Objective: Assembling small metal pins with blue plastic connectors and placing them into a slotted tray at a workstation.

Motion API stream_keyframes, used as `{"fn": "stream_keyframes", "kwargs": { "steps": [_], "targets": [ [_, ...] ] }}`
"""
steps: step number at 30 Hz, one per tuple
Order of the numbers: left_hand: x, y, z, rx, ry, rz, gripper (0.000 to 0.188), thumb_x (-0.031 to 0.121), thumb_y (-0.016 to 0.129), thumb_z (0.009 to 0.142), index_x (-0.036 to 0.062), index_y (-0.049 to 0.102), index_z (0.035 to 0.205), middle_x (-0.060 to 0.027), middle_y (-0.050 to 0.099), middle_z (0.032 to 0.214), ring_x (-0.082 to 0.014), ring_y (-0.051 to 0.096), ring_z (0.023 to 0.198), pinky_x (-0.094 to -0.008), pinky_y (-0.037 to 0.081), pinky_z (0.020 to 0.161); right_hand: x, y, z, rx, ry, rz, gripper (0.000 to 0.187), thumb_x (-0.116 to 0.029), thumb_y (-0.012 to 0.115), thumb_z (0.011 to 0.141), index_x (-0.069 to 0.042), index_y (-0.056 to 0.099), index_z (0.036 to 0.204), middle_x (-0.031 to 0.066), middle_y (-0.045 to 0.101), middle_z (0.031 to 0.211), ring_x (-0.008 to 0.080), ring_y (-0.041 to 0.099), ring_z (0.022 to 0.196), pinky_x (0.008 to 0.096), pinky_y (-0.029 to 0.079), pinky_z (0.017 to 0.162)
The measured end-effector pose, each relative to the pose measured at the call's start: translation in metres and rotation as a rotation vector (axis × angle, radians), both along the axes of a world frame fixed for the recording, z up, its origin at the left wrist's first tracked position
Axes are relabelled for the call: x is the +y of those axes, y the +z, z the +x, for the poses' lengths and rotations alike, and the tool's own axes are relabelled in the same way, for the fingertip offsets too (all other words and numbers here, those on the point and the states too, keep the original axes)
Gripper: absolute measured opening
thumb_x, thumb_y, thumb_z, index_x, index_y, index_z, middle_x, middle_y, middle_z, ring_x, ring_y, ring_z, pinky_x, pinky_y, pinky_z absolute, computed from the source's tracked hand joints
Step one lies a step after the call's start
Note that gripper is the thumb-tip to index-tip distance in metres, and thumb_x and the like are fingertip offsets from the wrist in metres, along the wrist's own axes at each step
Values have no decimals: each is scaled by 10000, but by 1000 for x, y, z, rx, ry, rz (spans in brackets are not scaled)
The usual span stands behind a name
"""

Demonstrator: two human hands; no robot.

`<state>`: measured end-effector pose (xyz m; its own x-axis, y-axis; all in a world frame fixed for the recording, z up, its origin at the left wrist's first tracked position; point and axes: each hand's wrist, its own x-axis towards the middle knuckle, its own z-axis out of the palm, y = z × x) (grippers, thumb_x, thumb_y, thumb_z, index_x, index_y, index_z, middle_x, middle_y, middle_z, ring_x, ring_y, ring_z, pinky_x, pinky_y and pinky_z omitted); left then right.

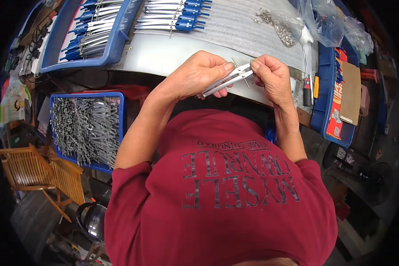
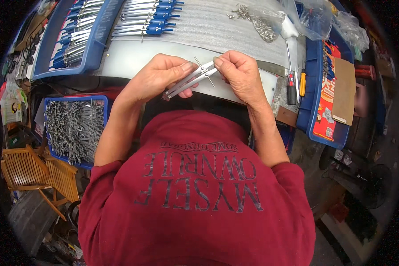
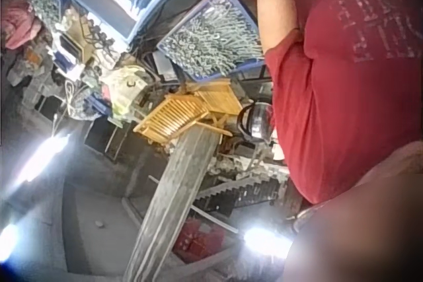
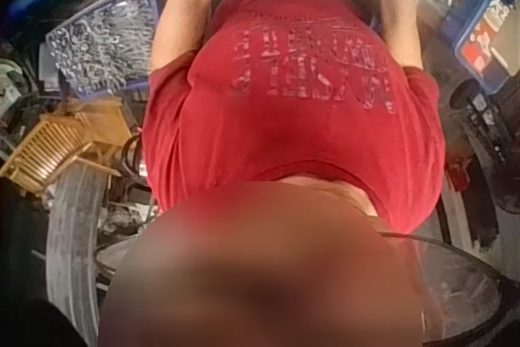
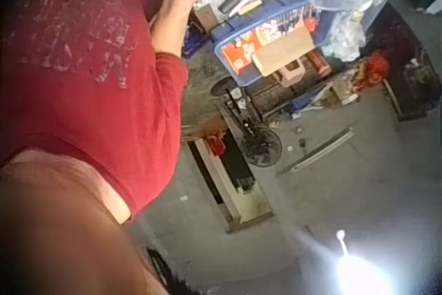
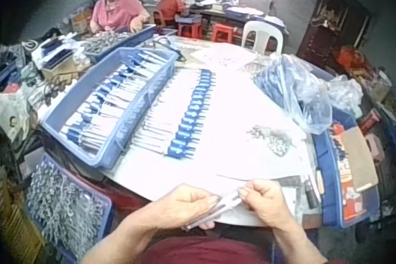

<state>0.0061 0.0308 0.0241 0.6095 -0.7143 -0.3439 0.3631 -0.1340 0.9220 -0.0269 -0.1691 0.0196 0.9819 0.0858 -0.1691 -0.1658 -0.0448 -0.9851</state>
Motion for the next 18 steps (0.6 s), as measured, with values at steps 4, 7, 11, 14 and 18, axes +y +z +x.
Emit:
{"fn": "stream_keyframes", "kwargs": {
  "steps": [4, 7, 11, 14, 18],
  "targets": [
    [-6, -6, -4, -156, 33, 37, 267, 220, 519, 834, -37, 573, 879, -71, 595, 709, -104, 568, 596, -202, 443, 519, 0, -1, 1, 14, -16, 18, 153, -161, 555, 802, -42, 536, 707, -43, 430, 558, 25, 338, 458, 173, 259, 417],
    [-16, 0, -16, -608, 94, 176, 209, 149, 576, 777, -38, 558, 868, -109, 578, 705, -179, 556, 597, -242, 433, 537, 0, -3, 2, 11, -66, 5, 146, -155, 552, 801, -42, 538, 709, -44, 431, 546, 25, 339, 453, 175, 258, 413],
    [-33, -13, -31, -1178, 334, 324, 179, 129, 594, 726, 10, 475, 788, -120, 512, 650, -283, 542, 597, -382, 425, 499, 5, -4, 1, -15, -138, -28, 130, -142, 551, 797, -43, 544, 712, -41, 443, 532, 27, 360, 450, 175, 269, 411],
    [-34, -12, -33, -1319, 352, 411, 146, 110, 566, 747, 15, 477, 812, -101, 482, 638, -264, 529, 549, -344, 426, 461, 4, -4, -1, -29, -131, -30, 155, -159, 548, 809, -40, 544, 710, -38, 460, 548, 28, 380, 462, 173, 284, 419],
    [-29, -10, -30, -1317, 321, 420, 164, 101, 559, 756, 18, 478, 872, -103, 477, 639, -264, 522, 534, -348, 420, 449, -1, 2, -2, -70, -32, 18, 220, -217, 512, 853, -41, 550, 728, -36, 482, 584, 23, 386, 504, 161, 301, 452]
  ]
}}
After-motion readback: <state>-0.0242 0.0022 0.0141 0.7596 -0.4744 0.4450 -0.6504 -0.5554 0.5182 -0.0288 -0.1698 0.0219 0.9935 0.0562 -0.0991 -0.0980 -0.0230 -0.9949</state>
